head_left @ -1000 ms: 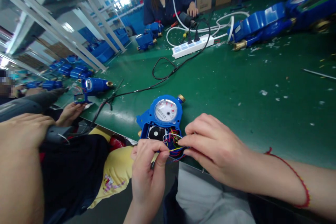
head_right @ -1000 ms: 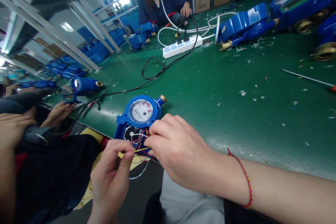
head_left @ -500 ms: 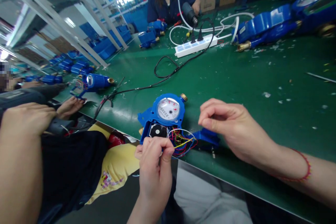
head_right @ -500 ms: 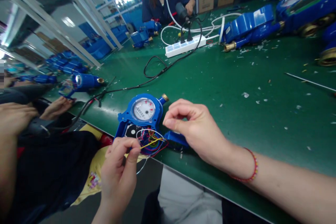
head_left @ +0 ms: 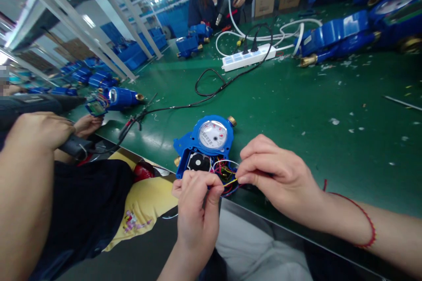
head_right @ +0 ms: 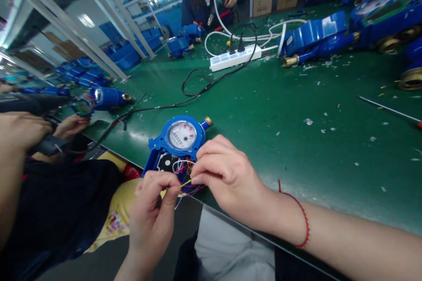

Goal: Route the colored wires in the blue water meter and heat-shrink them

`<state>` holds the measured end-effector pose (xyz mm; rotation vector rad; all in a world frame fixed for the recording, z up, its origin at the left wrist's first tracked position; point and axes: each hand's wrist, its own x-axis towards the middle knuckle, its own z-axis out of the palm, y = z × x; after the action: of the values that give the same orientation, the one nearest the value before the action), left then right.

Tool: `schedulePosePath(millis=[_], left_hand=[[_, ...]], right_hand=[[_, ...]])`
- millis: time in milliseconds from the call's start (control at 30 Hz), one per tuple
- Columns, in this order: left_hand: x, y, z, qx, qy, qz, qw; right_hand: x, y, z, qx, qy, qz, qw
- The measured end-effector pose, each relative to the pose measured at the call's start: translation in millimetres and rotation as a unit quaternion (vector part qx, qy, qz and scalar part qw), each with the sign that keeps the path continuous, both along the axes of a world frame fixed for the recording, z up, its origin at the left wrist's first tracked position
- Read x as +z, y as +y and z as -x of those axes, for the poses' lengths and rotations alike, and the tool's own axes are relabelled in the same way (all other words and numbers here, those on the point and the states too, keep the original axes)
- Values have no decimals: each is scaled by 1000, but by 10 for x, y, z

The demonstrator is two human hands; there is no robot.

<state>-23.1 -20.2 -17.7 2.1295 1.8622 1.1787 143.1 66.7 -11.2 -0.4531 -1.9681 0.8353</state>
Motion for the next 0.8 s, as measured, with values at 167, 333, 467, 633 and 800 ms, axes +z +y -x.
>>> schedulePosePath(millis=[167, 333, 467, 633, 800], left_hand=[[-28, -6, 11, 16, -12, -9, 1000], [-33, -21, 19, 23, -22, -10, 999], [-16, -22, 3, 38, -40, -15, 998], [-29, -34, 16, 40, -47, -9, 998], [-53, -44, -13, 32, -64, -9, 997]], right_hand=[[24, 94, -34, -1, 80, 302, 950], [60, 233, -202, -36, 68, 319, 945], [89, 149, -211, -30, -54, 87, 994], [43, 50, -95, 3, -127, -90, 988], [7, 122, -83, -20, -40, 33, 998]])
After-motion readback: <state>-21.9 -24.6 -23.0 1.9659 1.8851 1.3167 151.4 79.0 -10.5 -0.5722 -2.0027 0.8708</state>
